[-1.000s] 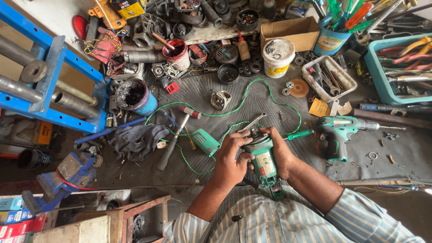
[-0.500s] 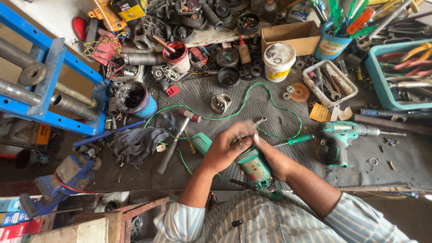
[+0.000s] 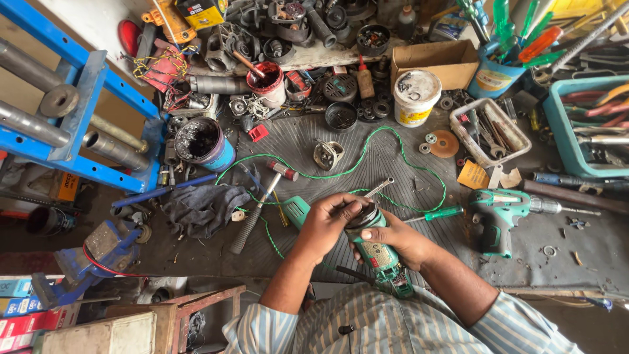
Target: The person assembles a small electric motor by inserting the rotor into the stator housing, aligning internal components, and securing the end cap. They use a rubber mallet to tap the end cap into place and a screwdriver to tighten screws, completing the assembly on a cluttered workbench.
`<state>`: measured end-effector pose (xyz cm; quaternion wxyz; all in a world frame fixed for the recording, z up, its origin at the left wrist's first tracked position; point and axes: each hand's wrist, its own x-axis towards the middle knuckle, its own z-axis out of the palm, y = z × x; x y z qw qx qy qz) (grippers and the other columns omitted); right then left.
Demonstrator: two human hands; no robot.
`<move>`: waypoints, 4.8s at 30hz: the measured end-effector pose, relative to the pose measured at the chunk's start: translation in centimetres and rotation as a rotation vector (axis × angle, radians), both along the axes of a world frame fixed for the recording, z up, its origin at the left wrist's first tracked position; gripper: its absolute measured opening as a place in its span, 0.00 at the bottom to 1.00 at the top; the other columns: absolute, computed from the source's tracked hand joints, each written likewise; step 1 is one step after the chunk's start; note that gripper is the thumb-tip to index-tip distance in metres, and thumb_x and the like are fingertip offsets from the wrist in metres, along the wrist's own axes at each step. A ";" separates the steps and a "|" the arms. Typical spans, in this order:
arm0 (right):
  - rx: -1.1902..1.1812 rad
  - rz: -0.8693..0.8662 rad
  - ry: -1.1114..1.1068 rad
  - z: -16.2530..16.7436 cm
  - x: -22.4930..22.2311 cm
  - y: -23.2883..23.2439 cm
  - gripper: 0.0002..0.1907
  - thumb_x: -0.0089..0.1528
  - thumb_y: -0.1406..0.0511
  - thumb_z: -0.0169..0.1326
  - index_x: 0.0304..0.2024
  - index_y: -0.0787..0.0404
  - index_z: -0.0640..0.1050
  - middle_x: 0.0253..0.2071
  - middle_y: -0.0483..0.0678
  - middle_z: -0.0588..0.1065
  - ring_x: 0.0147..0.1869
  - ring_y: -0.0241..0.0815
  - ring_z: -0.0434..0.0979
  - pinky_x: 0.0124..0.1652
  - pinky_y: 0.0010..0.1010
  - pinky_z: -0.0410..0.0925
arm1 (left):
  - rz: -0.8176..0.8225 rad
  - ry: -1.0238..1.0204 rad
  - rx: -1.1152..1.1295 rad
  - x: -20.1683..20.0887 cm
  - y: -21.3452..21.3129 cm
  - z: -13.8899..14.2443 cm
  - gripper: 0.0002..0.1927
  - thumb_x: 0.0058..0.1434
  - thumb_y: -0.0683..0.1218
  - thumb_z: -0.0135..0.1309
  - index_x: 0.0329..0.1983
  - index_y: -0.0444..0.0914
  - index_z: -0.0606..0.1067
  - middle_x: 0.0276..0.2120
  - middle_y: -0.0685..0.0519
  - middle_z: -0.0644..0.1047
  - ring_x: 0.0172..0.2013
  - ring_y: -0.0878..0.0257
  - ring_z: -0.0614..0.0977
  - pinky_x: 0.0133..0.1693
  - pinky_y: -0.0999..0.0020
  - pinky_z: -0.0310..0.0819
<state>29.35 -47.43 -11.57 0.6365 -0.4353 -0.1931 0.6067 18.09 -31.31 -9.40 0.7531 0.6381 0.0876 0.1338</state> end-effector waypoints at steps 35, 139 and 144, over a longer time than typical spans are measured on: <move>-0.150 0.148 -0.214 0.4 -0.3 1.9 0.31 0.56 0.62 0.65 0.56 0.67 0.68 0.35 0.48 0.77 0.34 0.40 0.80 0.34 0.33 0.73 | -0.127 -0.071 1.023 0.9 2.8 3.9 0.22 0.67 0.62 0.52 0.39 0.37 0.76 0.36 0.47 0.80 0.37 0.47 0.83 0.37 0.55 0.76; 0.259 -0.391 -1.105 3.2 -3.4 -4.9 0.17 0.47 0.67 0.72 0.37 0.65 0.84 0.41 0.49 0.82 0.47 0.40 0.84 0.44 0.29 0.77 | 0.541 -0.335 0.494 -8.3 -1.3 3.4 0.14 0.72 0.44 0.41 0.42 0.31 0.75 0.37 0.47 0.81 0.31 0.66 0.82 0.34 0.69 0.78; 0.209 -0.468 -1.132 3.3 -4.3 -4.4 0.19 0.48 0.66 0.72 0.41 0.66 0.83 0.40 0.48 0.82 0.44 0.40 0.83 0.44 0.29 0.75 | 0.539 -0.273 0.217 -8.1 -1.2 1.1 0.15 0.72 0.46 0.40 0.40 0.32 0.75 0.36 0.46 0.82 0.29 0.65 0.80 0.27 0.72 0.73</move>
